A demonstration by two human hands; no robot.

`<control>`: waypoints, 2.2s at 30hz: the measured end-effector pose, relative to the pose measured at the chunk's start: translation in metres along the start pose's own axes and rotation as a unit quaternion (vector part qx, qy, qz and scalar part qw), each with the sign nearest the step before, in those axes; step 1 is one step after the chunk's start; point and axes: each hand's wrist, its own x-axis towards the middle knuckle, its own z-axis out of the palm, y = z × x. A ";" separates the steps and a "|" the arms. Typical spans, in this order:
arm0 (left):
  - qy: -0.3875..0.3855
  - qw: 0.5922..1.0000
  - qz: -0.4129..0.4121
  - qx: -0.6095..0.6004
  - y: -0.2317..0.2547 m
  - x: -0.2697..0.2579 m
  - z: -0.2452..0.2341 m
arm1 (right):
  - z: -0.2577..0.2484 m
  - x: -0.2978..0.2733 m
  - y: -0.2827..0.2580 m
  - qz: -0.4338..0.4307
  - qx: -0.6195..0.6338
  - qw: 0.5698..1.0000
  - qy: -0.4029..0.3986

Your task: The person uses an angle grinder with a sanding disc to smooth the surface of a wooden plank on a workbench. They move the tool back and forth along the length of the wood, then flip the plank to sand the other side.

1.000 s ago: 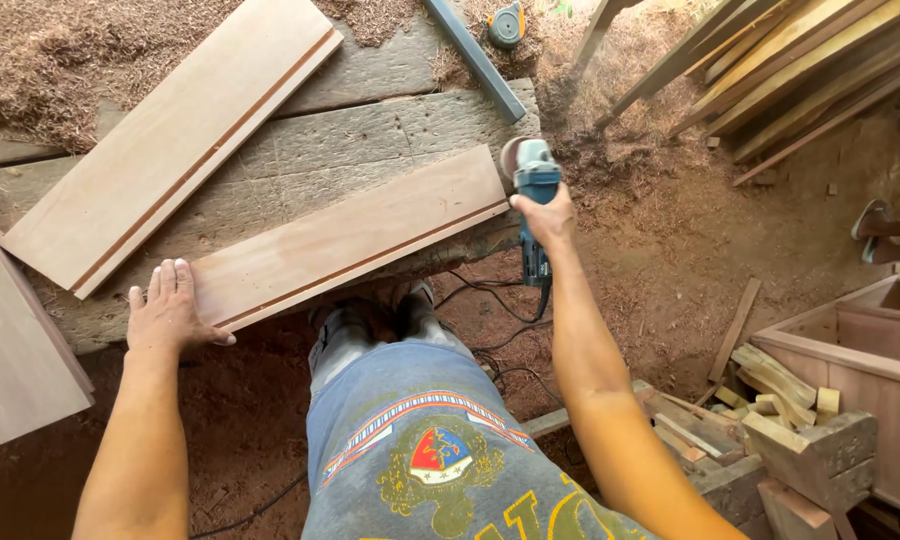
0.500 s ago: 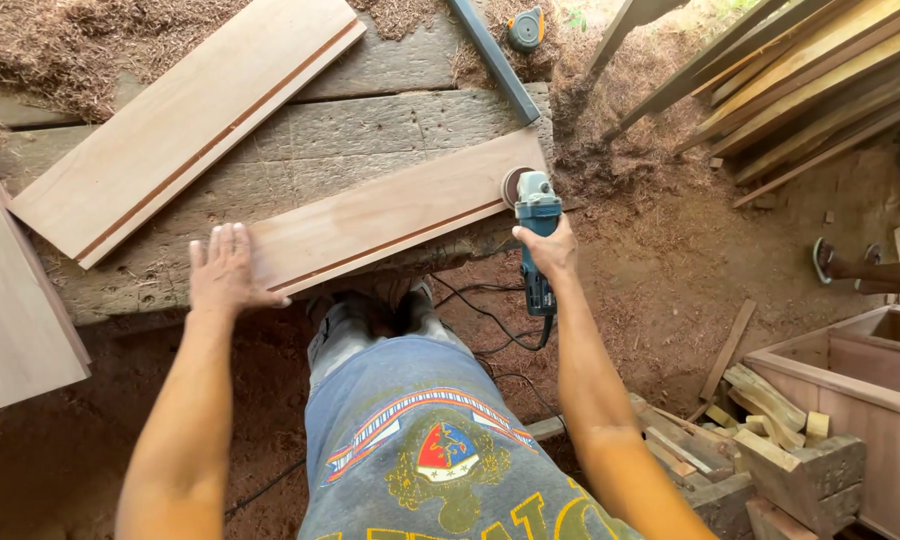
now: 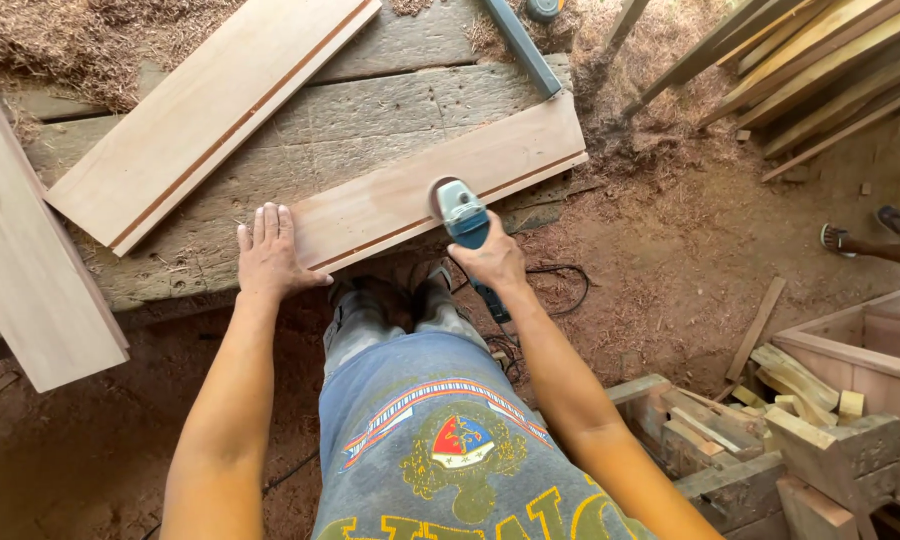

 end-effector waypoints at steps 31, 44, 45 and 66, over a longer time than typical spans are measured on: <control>0.306 0.810 0.407 -0.291 0.117 -0.110 -0.003 | 0.011 -0.020 -0.080 -0.059 0.569 0.813 -0.106; -0.167 0.636 0.158 -0.736 0.112 -0.070 0.008 | 0.025 -0.036 -0.078 -0.061 0.653 0.729 -0.194; -0.257 0.580 0.099 -0.767 0.115 -0.066 0.005 | 0.027 -0.036 -0.079 -0.070 0.661 0.716 -0.215; 0.050 0.943 -0.153 -0.292 0.080 0.019 -0.109 | 0.187 -0.121 0.337 0.265 0.234 0.935 -0.006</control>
